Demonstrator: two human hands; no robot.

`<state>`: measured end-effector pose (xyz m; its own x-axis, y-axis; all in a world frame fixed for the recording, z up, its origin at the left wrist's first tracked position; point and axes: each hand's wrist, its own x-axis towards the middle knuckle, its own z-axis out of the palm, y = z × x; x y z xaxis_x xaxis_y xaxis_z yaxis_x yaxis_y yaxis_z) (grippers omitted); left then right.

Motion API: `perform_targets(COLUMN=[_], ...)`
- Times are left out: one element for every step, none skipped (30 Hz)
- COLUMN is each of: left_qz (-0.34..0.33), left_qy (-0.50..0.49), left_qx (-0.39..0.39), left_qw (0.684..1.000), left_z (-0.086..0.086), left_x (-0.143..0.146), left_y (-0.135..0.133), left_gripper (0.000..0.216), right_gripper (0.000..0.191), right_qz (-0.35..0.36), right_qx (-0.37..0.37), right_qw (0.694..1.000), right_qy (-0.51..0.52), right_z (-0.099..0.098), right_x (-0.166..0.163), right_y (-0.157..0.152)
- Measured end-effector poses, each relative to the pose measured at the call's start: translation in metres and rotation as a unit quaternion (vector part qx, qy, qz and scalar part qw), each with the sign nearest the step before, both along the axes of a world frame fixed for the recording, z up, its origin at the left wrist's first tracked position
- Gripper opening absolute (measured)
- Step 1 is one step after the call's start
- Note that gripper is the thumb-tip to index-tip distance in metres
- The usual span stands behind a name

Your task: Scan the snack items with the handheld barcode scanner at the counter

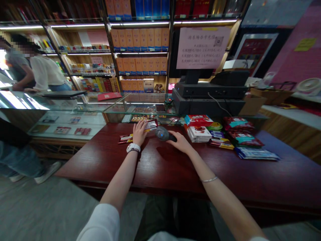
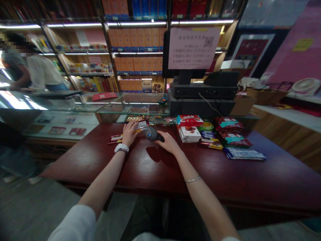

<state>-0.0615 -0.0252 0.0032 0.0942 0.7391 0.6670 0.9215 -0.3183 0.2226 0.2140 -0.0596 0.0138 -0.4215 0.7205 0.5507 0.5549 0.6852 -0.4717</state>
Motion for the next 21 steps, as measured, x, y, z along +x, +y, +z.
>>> perform_targets(left_qz=[-0.001, -0.001, -0.001, 0.0, 0.001, 0.002, 0.001, 0.001, 0.0, 0.001, 0.003, 0.006, 0.01, 0.014, 0.018, 0.02, 0.022, 0.022, 0.023, 0.022, 0.022], left_qy=[0.005, 0.009, 0.012, 0.014, 0.015, 0.016, 0.016, 0.016, 0.016, 0.016, 0.015, 0.014, 0.014, 0.014, 0.015, 0.015, 0.014, 0.013, 0.011, 0.008, 0.005], left_qx=[0.001, 0.002, 0.003, 0.004, 0.006, 0.007, 0.008, 0.008, 0.007, 0.006, 0.004, 0.001, -0.004, -0.008, -0.011, -0.013, -0.014, -0.015, -0.015, -0.015, -0.015], left_qw=[1.0, 1.0, 1.0, 1.0, 1.0, 1.0, 1.0, 1.0, 1.0, 1.0, 1.0, 1.0, 1.0, 1.0, 1.0, 1.0, 1.0, 1.0, 1.0, 1.0, 1.0], left_z=[0.0001, 0.0001, 0.0001, 0.0, -0.0003, -0.0007, -0.0012, -0.0016, -0.0019, -0.002, -0.0021, -0.002, -0.002, -0.0021, -0.0023, -0.0026, -0.003, -0.0034, -0.0039, -0.0043, -0.0046], left_x=[-0.0005, -0.001, -0.0014, -0.0018, -0.0022, -0.0026, -0.003, -0.0033, -0.0035, -0.0036, -0.0037, -0.0038, -0.0038, -0.0039, -0.004, -0.0043, -0.0046, -0.0049, -0.0053, -0.0057, -0.006], left_y=[0.0012, 0.002, 0.0026, 0.0028, 0.003, 0.003, 0.003, 0.0029, 0.0028, 0.0026, 0.0024, 0.0023, 0.0021, 0.0021, 0.0021, 0.0021, 0.0023, 0.0025, 0.0027, 0.0028, 0.0029], left_gripper=[0.056, 0.055, 0.055, 0.055, 0.055, 0.055, 0.054, 0.054, 0.054, 0.054, 0.054, 0.054, 0.053, 0.053, 0.053, 0.052, 0.052, 0.052, 0.051, 0.051, 0.051], right_gripper=[0.048, 0.048, 0.049, 0.05, 0.05, 0.051, 0.052, 0.052, 0.052, 0.053, 0.053, 0.053, 0.053, 0.053, 0.052, 0.052, 0.053, 0.053, 0.054, 0.054, 0.054], right_qz=[-0.004, -0.01, -0.018, -0.024, -0.029, -0.033, -0.035, -0.035, -0.035, -0.034, -0.033, -0.03, -0.028, -0.024, -0.021, -0.018, -0.017, -0.017, -0.018, -0.019, -0.019], right_qx=[-0.004, -0.007, -0.007, -0.005, -0.001, 0.003, 0.004, 0.003, -0.002, -0.008, -0.015, -0.024, -0.032, -0.039, -0.045, -0.05, -0.053, -0.055, -0.057, -0.058, -0.059], right_qw=[1.0, 1.0, 0.999, 0.999, 0.999, 0.999, 0.999, 0.999, 0.999, 0.999, 0.999, 0.999, 0.999, 0.998, 0.998, 0.998, 0.998, 0.998, 0.998, 0.998, 0.998], right_qy=[0.01, 0.018, 0.026, 0.032, 0.036, 0.039, 0.04, 0.04, 0.039, 0.037, 0.035, 0.033, 0.032, 0.031, 0.03, 0.031, 0.031, 0.032, 0.032, 0.032, 0.031], right_z=[0.0015, 0.0026, 0.0034, 0.0038, 0.004, 0.0039, 0.0037, 0.0035, 0.0032, 0.0031, 0.0031, 0.0033, 0.0036, 0.0041, 0.0046, 0.0052, 0.0057, 0.0062, 0.0066, 0.0068, 0.0069], right_x=[0.0003, 0.0005, 0.0005, 0.0003, 0.0, -0.0004, -0.0008, -0.0012, -0.0016, -0.0019, -0.0022, -0.0025, -0.0027, -0.003, -0.0032, -0.0033, -0.0034, -0.0035, -0.0036, -0.0036, -0.0036], right_y=[-0.0005, -0.001, -0.0013, -0.0016, -0.0018, -0.002, -0.0022, -0.0025, -0.0029, -0.0033, -0.0038, -0.0042, -0.0045, -0.0048, -0.0049, -0.005, -0.005, -0.005, -0.0051, -0.0052, -0.0054])
